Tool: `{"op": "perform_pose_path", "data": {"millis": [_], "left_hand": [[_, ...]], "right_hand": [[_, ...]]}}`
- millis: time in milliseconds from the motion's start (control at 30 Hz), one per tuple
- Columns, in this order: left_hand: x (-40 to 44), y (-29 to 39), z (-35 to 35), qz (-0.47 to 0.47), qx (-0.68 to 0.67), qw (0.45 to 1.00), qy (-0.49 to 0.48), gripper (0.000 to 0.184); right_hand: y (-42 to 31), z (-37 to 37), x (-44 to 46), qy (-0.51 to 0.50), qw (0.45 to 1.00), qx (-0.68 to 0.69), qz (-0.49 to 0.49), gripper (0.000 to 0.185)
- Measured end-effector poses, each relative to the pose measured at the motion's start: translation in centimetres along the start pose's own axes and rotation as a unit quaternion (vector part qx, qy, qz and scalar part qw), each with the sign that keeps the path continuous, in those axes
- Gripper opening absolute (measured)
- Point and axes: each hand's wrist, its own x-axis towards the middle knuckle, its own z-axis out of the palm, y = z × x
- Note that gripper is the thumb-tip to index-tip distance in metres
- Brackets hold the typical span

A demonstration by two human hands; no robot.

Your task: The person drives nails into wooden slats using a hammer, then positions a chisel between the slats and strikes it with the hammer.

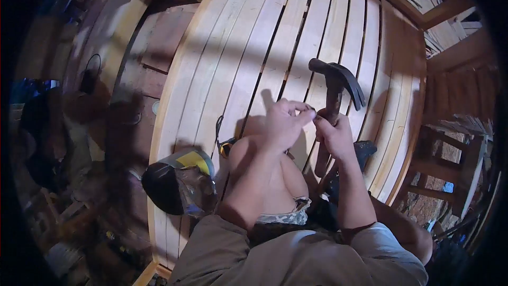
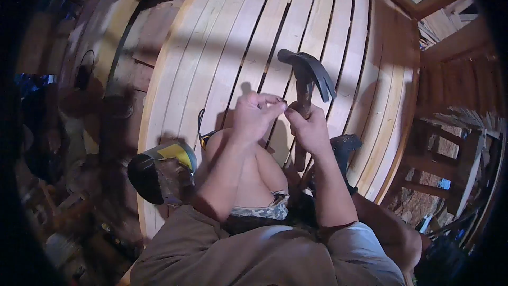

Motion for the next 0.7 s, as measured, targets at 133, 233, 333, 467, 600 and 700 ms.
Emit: {"op": "perform_pose_path", "data": {"millis": [133, 233, 333, 467, 600, 700], "left_hand": [[9.1, -0.9, -7.0, 0.074, 0.107, 0.969, 0.212, 0.03], [16.1, -5.4, -11.4, 0.076, 0.102, 0.962, 0.241, 0.036], [15.0, -7.1, -10.6, -0.005, 0.28, 0.94, 0.197, 0.033], [14.1, -7.8, -10.1, -0.001, 0.248, 0.947, 0.203, 0.029], [15.0, -9.2, -10.0, 0.038, 0.254, 0.943, 0.213, 0.025], [15.7, -10.2, -9.9, 0.049, 0.252, 0.943, 0.212, 0.027]], "right_hand": [[-2.0, -0.7, 1.2, 0.027, 0.987, -0.103, -0.119, 0.031], [-6.5, -0.2, 0.6, -0.002, 0.994, -0.054, -0.094, 0.035], [-4.9, 0.1, -0.8, -0.073, 0.992, 0.104, 0.005, 0.039], [3.7, -0.1, -1.6, 0.034, 0.994, -0.1, -0.016, 0.028], [4.6, -1.9, -1.7, 0.003, 0.988, -0.139, 0.062, 0.024], [4.2, -1.4, -0.7, -0.002, 0.991, -0.12, 0.059, 0.024]]}}
